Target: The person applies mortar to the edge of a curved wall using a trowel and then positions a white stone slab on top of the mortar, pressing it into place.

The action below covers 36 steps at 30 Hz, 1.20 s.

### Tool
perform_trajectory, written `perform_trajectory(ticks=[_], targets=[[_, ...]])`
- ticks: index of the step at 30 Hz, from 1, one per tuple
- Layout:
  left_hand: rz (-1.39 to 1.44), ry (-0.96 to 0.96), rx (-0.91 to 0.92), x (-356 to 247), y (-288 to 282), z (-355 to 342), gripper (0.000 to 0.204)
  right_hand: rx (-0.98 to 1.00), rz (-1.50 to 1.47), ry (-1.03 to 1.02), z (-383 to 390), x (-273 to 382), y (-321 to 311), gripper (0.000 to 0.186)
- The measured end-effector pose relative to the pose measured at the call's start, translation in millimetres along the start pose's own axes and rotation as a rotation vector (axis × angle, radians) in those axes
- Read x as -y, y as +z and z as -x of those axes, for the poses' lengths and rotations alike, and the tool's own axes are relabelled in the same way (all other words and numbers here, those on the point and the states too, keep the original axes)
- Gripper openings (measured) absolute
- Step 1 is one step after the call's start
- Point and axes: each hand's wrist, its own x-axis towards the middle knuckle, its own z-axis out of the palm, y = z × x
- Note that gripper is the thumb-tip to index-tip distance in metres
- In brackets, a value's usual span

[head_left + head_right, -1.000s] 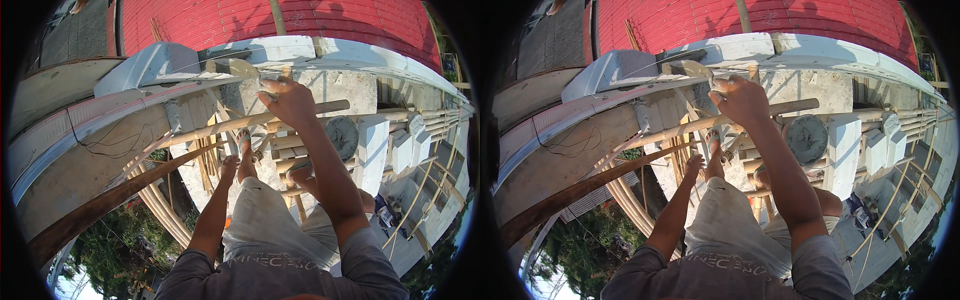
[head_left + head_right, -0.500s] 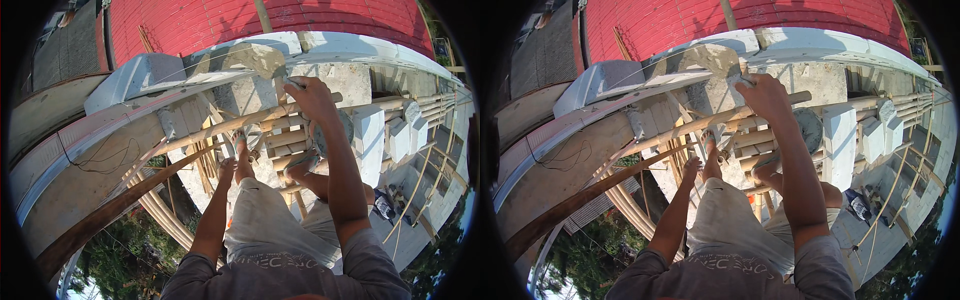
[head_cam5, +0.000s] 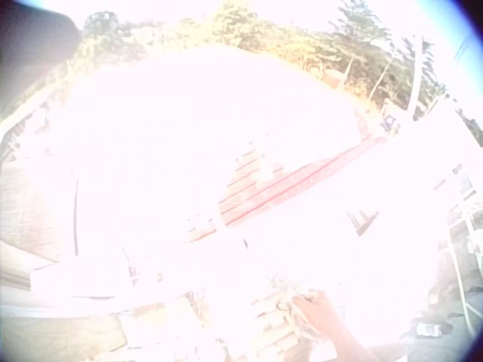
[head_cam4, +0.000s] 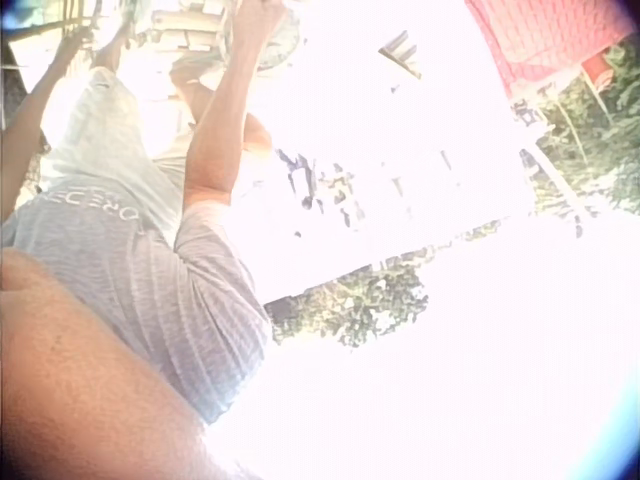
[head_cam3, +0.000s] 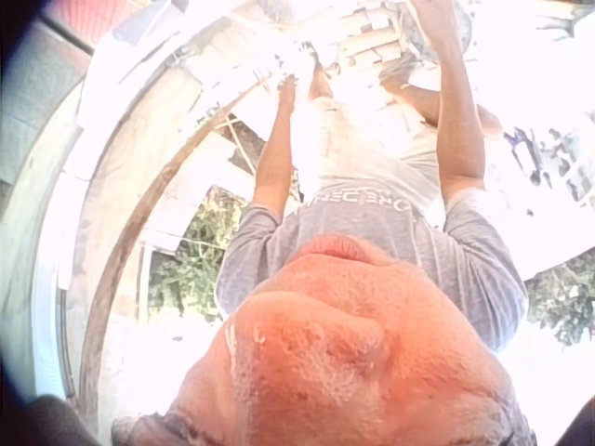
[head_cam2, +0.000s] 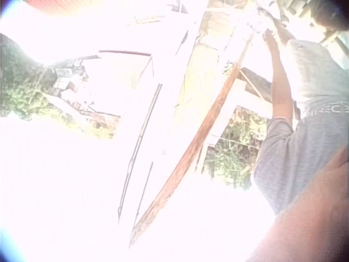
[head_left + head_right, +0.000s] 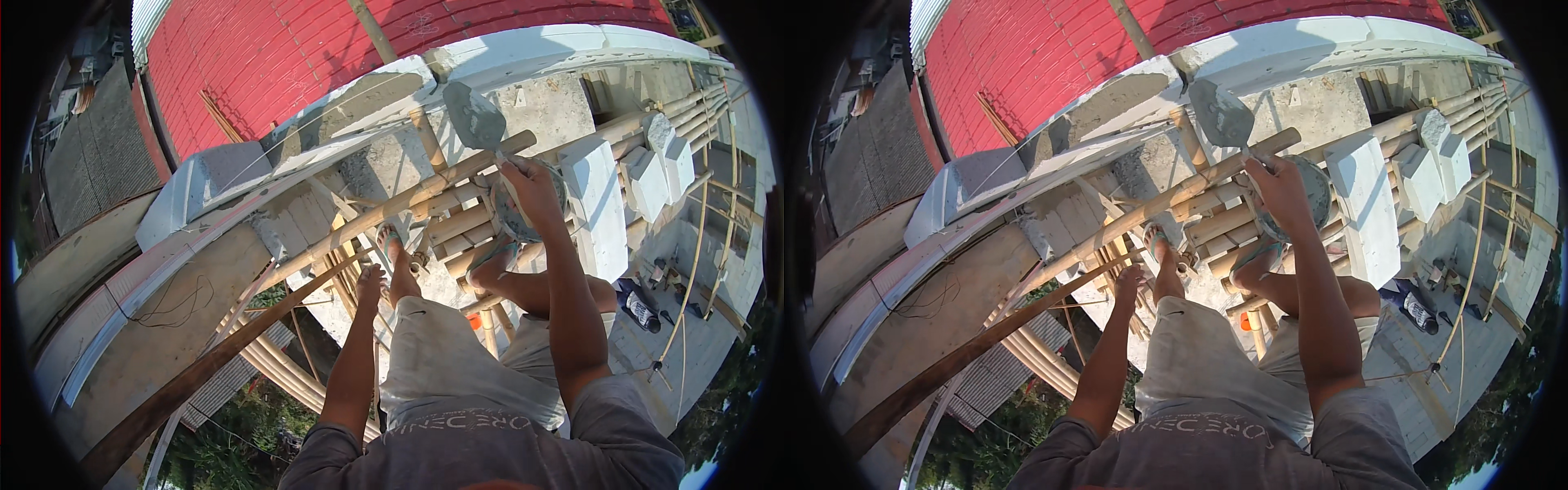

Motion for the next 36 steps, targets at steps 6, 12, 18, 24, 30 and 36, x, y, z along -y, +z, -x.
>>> perform_trajectory(ticks=[6, 12, 18, 24, 30, 36], targets=[[0.023, -0.025, -0.018, -14, 23, -1, 0.023, -0.351, 0.549, -0.646, -34, -2, 27, 0.041], [0.074, -0.011, 0.053, -6, 20, 2, 0.025, -0.355, 0.706, -0.637, -69, -57, 80, 0.053], [0.027, -0.032, 0.012, -23, 21, 8, 0.026, -0.437, 0.619, -0.556, -32, -118, 70, 0.051], [0.023, -0.009, 0.03, -25, 15, -1, 0.026, -0.471, 0.564, -0.238, 35, -139, -19, 0.049], [-0.083, -0.06, 0.001, -31, 33, -1, 0.022, -0.284, 0.248, 0.387, 58, -163, -112, 0.052], [0.008, -0.073, 0.104, -26, 50, -4, 0.015, -0.158, -0.062, 0.482, 47, -165, -92, 0.049]])
